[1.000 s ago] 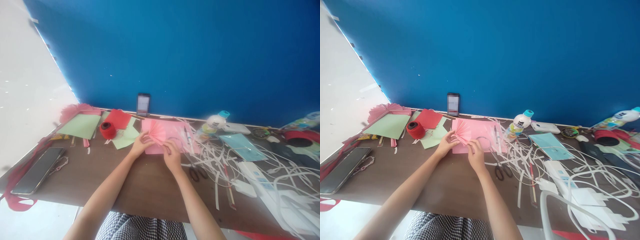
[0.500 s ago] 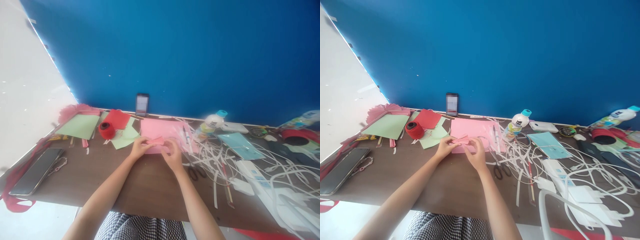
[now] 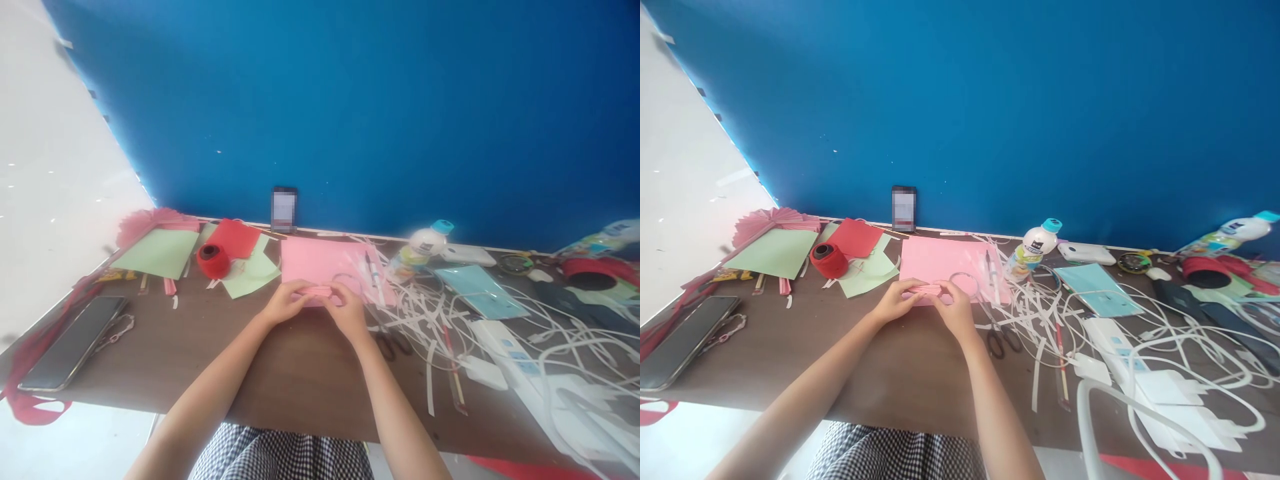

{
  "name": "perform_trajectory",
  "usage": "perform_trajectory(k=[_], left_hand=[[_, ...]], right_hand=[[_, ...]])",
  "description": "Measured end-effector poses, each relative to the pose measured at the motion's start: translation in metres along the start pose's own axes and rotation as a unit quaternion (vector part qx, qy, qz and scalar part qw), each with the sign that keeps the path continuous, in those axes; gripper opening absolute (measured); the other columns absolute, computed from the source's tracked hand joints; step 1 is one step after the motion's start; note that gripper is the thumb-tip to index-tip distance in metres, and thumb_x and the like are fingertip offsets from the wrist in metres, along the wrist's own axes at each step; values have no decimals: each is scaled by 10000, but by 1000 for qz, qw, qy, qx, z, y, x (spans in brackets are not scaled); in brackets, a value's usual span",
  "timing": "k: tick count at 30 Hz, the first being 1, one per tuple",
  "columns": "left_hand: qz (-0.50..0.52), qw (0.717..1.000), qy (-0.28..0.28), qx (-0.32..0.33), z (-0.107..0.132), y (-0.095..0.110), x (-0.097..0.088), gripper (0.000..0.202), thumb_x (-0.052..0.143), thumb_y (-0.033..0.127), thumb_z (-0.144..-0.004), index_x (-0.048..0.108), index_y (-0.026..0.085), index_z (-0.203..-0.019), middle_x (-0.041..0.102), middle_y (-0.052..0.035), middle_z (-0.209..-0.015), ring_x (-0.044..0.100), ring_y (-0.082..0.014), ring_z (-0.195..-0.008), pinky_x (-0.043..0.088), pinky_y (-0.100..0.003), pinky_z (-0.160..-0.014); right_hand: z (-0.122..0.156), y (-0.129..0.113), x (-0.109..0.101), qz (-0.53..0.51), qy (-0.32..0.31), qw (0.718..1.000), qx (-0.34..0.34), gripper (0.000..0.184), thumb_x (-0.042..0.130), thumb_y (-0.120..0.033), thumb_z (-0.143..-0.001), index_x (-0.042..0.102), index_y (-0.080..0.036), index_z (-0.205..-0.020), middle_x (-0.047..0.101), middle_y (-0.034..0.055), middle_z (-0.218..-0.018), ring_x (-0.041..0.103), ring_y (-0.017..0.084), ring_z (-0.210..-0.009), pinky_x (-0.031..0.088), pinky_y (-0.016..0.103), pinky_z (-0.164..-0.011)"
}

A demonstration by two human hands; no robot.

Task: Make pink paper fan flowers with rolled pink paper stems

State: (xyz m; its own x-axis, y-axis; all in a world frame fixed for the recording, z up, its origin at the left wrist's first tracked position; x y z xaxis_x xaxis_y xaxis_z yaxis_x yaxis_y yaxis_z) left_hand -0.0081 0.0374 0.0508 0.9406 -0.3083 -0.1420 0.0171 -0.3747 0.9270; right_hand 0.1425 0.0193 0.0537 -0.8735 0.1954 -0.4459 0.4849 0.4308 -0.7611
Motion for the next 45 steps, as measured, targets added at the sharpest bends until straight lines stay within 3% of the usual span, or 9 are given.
perform_trajectory(k=[5,15,19,24,31,35,39,41,45], left_hand=[[-48,998,4,30,1,0,1,214,531,306,-752,658,207,-894,663,-67,-850,587,-204,-797,418,-263,-720],[-59,998,12,-6,0,3,2,188,551,320,-740,663,171,-767,646,-48,-718,569,-161,-682,402,-226,-639],[-27,998,0,-52,0,-7,5,254,546,372,-736,650,140,-753,649,-48,-704,588,-156,-653,431,-233,-620],[15,994,6,-108,0,-23,6,291,548,393,-730,630,123,-800,648,-51,-666,613,-166,-630,470,-257,-623],[-4,997,-10,-78,-2,-19,5,261,555,378,-728,632,131,-763,639,-42,-620,608,-155,-595,462,-240,-591],[57,992,-29,-106,-3,-18,9,291,550,389,-732,651,146,-855,666,-71,-806,615,-162,-645,473,-272,-662],[188,970,-34,-150,-2,-24,13,352,546,377,-742,608,191,-1034,581,-84,-1113,584,-213,-905,450,-319,-799],[221,962,4,-157,-2,-30,11,370,591,348,-714,598,178,-1042,589,-102,-1085,568,-227,-941,441,-339,-820],[279,946,68,-154,0,-40,8,518,670,272,-644,501,207,-1130,611,-83,-942,591,-197,-848,461,-364,-778]], right_hand=[[0,-1,0,-9,-1,1000,9,237,583,-352,-722,604,-193,-896,641,41,-795,608,170,-697,516,310,-649],[1,-3,3,-51,-6,997,54,184,540,-348,-758,590,-174,-792,640,32,-724,610,159,-657,497,288,-617],[-2,3,5,-87,5,993,85,186,573,-360,-729,593,-179,-695,616,15,-628,594,150,-595,494,282,-601],[-3,21,14,-200,-1,967,158,240,638,-374,-661,613,-188,-811,648,27,-730,612,163,-657,503,294,-636],[-2,17,9,-179,-26,973,144,209,659,-359,-635,652,-175,-735,640,16,-656,593,159,-614,495,303,-618],[-5,23,7,-192,8,969,156,214,645,-343,-652,653,-178,-788,645,26,-706,606,170,-678,506,312,-653],[-6,26,3,-231,80,958,153,419,676,-309,-626,584,-212,-1023,594,61,-1056,587,180,-879,494,321,-766],[-5,23,0,-227,102,956,157,462,668,-315,-639,553,-217,-1076,553,73,-1132,575,187,-921,490,330,-784],[-3,19,-1,-195,106,960,169,402,628,-356,-674,577,-196,-1039,594,77,-1055,584,203,-903,498,357,-771]])
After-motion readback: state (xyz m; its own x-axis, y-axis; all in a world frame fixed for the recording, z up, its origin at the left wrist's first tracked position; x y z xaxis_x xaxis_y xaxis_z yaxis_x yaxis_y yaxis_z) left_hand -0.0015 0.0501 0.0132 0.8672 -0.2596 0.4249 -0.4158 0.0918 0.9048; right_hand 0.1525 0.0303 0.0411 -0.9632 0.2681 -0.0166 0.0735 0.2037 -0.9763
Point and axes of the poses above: each hand's wrist, its own z-axis away from the middle knuckle, its own x-axis out of the palm, y = z × x, the point moved 5 cm from there along -z, towards the middle knuckle
